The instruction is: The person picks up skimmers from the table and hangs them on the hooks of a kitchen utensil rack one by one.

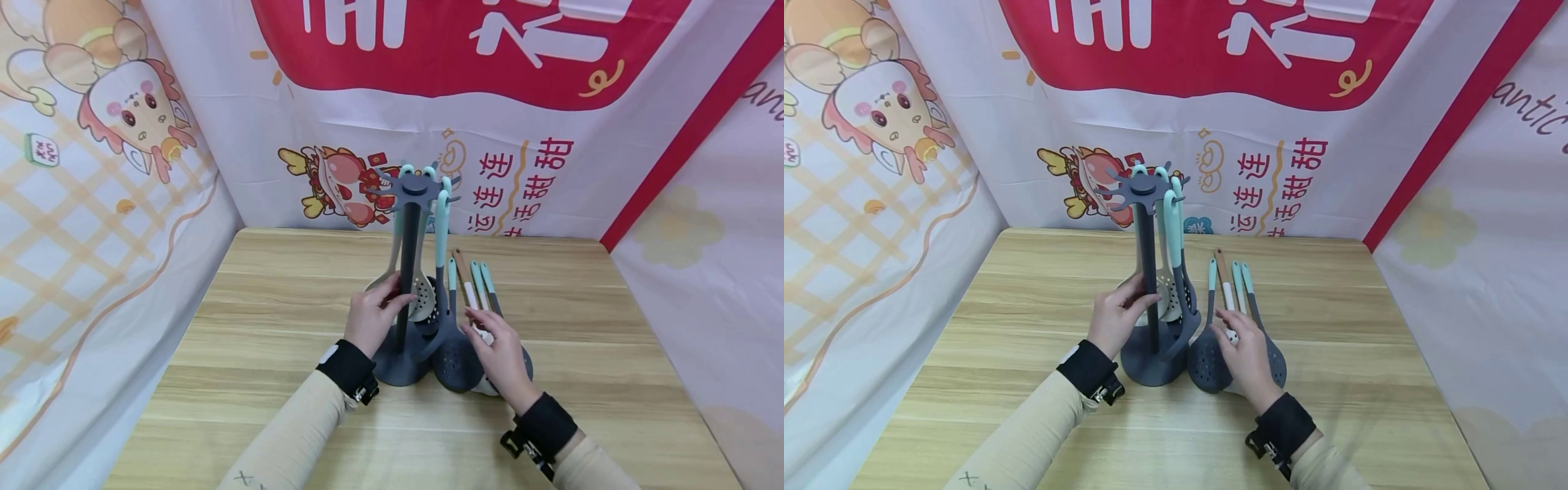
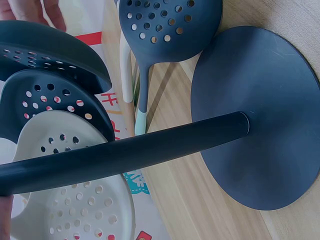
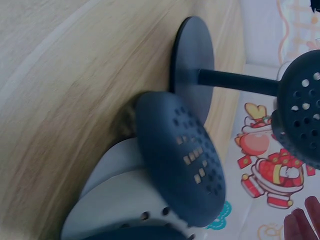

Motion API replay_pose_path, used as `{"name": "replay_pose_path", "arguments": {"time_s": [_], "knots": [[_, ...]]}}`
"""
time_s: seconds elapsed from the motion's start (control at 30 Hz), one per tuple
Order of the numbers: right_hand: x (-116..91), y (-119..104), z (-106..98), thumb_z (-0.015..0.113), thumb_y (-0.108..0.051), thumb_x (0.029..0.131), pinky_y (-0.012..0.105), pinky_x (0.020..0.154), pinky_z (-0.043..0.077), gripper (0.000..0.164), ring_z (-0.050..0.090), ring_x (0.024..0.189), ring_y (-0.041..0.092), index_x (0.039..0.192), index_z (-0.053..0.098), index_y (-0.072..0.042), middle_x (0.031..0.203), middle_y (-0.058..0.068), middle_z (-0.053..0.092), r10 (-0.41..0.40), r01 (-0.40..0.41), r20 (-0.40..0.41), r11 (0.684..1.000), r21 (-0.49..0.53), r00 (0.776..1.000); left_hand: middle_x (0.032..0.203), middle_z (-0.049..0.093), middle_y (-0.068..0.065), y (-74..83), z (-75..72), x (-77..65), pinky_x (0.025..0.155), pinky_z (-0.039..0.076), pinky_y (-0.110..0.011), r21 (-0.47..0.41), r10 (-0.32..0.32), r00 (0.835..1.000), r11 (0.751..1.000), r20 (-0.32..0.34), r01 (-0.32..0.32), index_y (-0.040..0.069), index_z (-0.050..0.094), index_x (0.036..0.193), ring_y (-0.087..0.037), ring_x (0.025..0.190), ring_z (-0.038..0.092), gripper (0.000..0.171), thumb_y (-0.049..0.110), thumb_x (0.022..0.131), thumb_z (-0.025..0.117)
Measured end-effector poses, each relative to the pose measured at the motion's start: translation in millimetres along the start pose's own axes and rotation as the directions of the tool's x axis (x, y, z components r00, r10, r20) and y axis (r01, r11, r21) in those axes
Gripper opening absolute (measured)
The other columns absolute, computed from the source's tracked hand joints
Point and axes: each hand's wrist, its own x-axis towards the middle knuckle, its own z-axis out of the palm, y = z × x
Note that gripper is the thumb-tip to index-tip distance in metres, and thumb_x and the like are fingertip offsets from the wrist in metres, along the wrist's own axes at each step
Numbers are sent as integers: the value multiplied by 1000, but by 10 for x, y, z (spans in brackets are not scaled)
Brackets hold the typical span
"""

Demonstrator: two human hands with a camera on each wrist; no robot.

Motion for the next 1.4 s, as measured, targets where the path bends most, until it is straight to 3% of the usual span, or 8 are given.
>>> {"name": "replay_pose_path", "arguments": {"time_s": [0.27,0.5,0.77,1.03,1.4], "knots": [[-3,202,-10,74,-9,88,52,85,53,34,64,100,35,120,68,1,115,17,70,51,-48,32,995,-92,998,98,76,-16,2,1,-1,75,61,-29,-3,-17,1000,1000,6,17,2,68,124,-24,88,75,38,14,88,73],[-4,329,-33,71,-12,91,57,99,46,36,57,117,41,122,66,4,120,23,66,130,-113,82,975,-189,988,98,76,-16,2,3,3,75,61,-30,-3,-23,1000,1000,8,23,2,68,125,-24,88,75,39,15,89,73],[3,528,-60,69,-12,93,55,93,47,34,57,109,41,123,65,5,120,24,65,173,-152,73,960,-234,982,98,76,-15,-5,9,7,75,61,-29,-2,-26,1000,1000,6,26,3,68,124,-23,88,75,38,15,89,73],[25,686,-101,64,-15,96,59,106,39,40,49,124,45,130,59,6,130,28,57,271,-237,110,940,-247,956,97,76,-16,3,4,2,74,61,-30,-8,-36,999,999,1,36,2,69,123,-23,87,75,37,15,88,73],[69,799,-93,60,-18,98,58,107,39,42,49,125,47,129,57,11,132,32,54,322,-287,98,921,-263,942,97,77,-14,25,13,-12,74,61,-32,18,-39,999,999,-2,39,3,69,122,-23,86,75,37,17,88,73]]}}
